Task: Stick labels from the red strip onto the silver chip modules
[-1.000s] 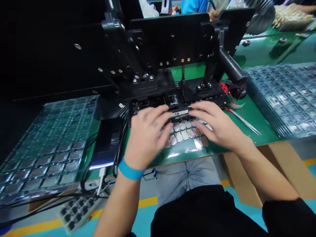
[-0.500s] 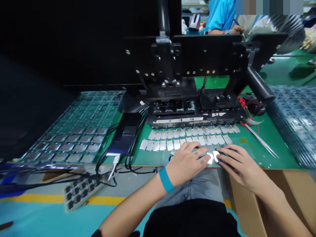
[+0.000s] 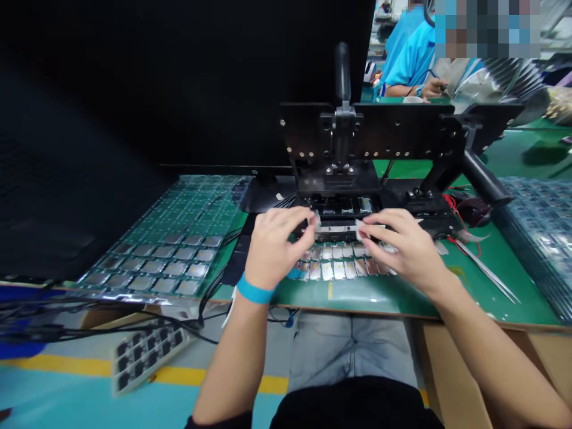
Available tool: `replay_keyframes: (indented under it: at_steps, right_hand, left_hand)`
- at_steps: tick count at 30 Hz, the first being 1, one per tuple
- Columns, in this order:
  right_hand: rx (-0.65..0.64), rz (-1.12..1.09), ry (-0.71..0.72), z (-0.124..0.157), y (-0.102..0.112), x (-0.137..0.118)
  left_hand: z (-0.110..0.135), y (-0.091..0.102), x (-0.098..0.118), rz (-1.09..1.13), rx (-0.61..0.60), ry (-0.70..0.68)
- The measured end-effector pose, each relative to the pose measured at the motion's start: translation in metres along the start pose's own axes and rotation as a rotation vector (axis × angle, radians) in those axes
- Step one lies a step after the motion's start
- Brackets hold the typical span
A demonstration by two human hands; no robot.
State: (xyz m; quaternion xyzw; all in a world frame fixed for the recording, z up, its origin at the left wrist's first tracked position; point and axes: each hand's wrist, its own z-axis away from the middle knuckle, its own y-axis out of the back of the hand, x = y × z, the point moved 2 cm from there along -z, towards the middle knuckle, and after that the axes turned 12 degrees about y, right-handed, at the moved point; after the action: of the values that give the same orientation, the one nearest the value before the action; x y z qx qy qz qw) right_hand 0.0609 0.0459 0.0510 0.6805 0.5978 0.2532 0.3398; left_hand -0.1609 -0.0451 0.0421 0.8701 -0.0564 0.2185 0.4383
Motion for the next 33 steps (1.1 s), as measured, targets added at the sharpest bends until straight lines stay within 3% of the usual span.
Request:
replay_keyframes:
  at_steps: [4,7,18,25,33]
  right_hand:
    - [0.045,0.067,0.019,-0.032,-0.04,0.008]
    - [0.045,0.089,-0.012,-0.034,-0.052,0.01]
    - [-0.152,-0.009,-0.158,-0.05,-0.069,0.026]
    - [-0.145,-0.159,-0.16,-0.054,-0.067,0.029]
    - [-0.219,-0.139,-0.198,-0.059,-0.062,0.025]
  left_hand:
    - [-0.019,-0.02,-0.02,0.009,-0.017,0.079]
    - [-0.023,-0.029,-0.022,0.018,-0.042,0.067]
    - [-0.018,-0.031,-0.021,0.071,-0.077,0.135]
    - [-0.015,-0.033,-0.021,0.093,-0.105,0.157]
    - [-0.014,-0.035,-0.022,0.112,-0.11,0.165]
